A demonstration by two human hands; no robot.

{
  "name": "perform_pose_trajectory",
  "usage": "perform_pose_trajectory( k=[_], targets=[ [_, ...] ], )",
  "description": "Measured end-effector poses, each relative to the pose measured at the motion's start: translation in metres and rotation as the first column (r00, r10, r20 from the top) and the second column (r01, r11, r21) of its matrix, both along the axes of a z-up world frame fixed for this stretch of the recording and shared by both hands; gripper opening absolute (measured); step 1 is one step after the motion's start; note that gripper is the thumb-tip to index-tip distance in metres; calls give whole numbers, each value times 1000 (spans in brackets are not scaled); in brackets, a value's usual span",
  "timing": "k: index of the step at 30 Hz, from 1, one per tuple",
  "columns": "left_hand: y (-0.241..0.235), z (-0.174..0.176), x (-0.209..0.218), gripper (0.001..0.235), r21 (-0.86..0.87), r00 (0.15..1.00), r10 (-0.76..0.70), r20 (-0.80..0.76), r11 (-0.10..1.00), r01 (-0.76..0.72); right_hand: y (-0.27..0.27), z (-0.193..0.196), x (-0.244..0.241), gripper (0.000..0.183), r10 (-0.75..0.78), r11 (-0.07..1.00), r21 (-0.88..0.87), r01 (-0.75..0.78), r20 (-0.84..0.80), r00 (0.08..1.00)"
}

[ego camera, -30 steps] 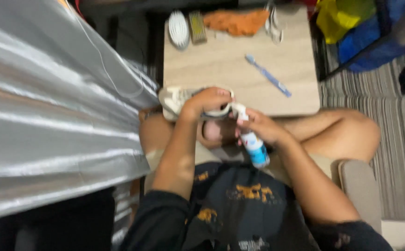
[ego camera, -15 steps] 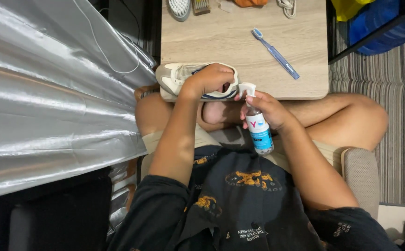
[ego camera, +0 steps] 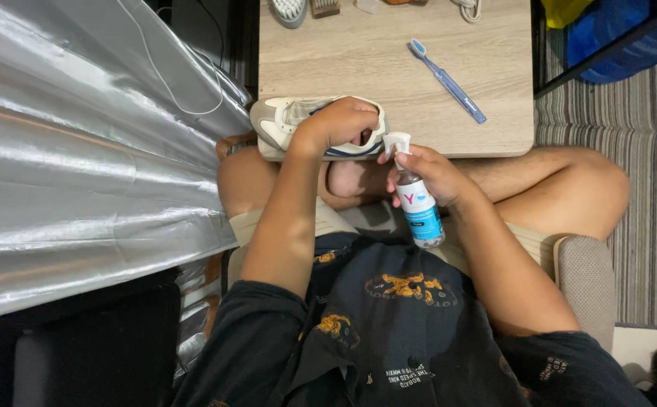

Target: The person scrubs a white and blue sneaker with a toothbrush, focusing on the upper and side panels. They apply a cleaning solution from a spray bottle and continue scrubbing the shoe while seated.

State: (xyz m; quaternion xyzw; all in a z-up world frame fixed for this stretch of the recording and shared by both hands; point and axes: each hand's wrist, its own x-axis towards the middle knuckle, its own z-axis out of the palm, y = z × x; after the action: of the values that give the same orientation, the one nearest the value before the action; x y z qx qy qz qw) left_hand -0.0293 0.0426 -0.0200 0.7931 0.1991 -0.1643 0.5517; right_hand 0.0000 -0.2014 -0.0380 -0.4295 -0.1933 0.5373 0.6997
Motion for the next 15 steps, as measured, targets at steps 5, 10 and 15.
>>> perform_pose_trajectory(
  k=[5, 10, 15],
  targets=[
    [-1, 6, -2, 20, -29, 1000, 17, -1, 999, -17, -14, 29, 19, 35, -56, 997, 47, 58, -49, 997],
    [0, 8, -1, 21, -39, 1000, -1, 4, 999, 2, -15, 14, 22, 36, -45, 997, 60, 50, -84, 995],
    [-3, 21, -6, 22, -82, 999, 7, 47, 997, -3, -10, 29, 53, 40, -67, 997, -25, 71, 124, 990]
  ],
)
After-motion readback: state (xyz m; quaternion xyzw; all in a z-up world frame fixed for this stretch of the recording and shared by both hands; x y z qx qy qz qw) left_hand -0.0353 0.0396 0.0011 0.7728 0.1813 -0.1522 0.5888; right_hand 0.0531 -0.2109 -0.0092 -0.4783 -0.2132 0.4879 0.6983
